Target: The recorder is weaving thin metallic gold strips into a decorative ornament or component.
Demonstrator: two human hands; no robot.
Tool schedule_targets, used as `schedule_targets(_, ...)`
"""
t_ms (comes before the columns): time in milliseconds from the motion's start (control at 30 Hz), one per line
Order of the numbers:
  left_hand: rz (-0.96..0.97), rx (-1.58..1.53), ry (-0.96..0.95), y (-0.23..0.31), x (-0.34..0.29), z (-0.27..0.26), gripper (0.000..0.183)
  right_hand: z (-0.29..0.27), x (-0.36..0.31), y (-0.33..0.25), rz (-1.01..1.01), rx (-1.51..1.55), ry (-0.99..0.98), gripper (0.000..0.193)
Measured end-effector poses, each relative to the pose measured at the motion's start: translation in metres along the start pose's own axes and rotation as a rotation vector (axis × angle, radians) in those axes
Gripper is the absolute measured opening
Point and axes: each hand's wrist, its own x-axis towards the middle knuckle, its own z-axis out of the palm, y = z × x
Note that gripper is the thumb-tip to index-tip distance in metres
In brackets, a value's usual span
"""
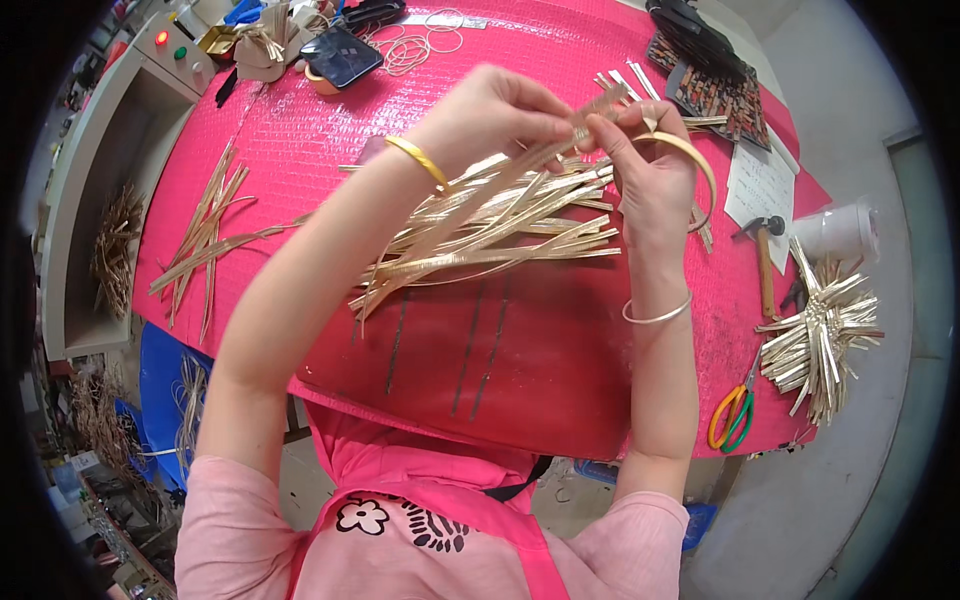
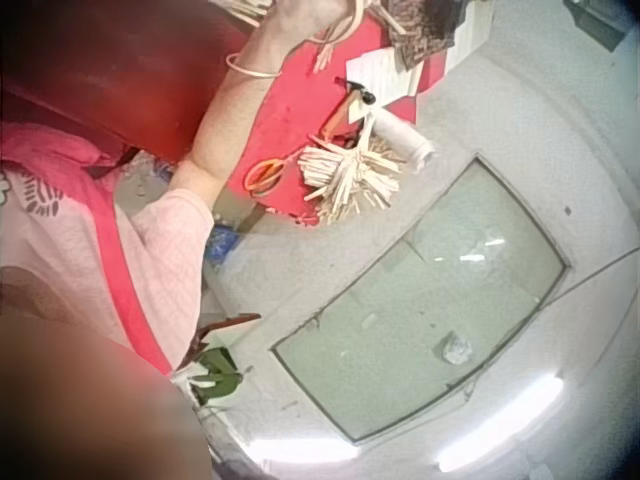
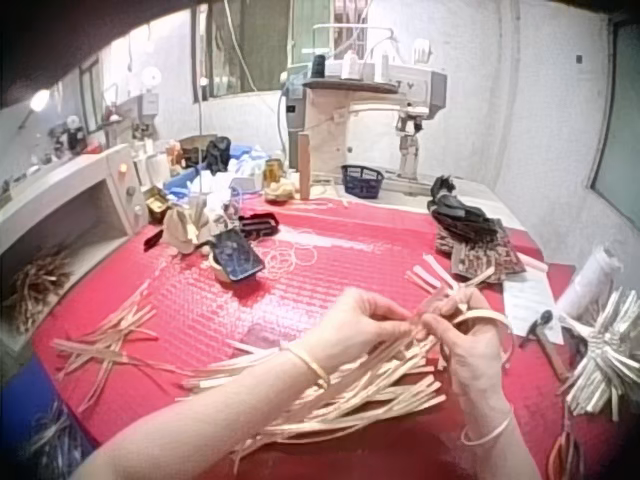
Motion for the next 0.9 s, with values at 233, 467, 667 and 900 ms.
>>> schedule_targets(233, 0.328, 0.543, 0.235, 0.079, -0.042, 0.01, 0.022, 0.025, 0.012, -0.056, -0.334, 0.103, -0.054, 0.016)
schedule_targets(467, 0.148, 0.106, 0.074, 0.097, -0.095, 0.026, 0.026, 0.055, -0.004, -0.092, -0.318, 0.098, -0.071, 0.016)
schedule_targets(667, -0.242, -0.198, 0.133, 0.094, -0.172, 0.038, 0.022, 0.07, -0.056, -0.092, 0.028, 0.303, -0.391, 0.023)
schedule_targets(900, -0.3, -0.183, 0.311, 0.038, -0.215, 0.042, 0.022, 0.083, -0.109, -0.058, 0.307, 0.256, -0.362, 0.025)
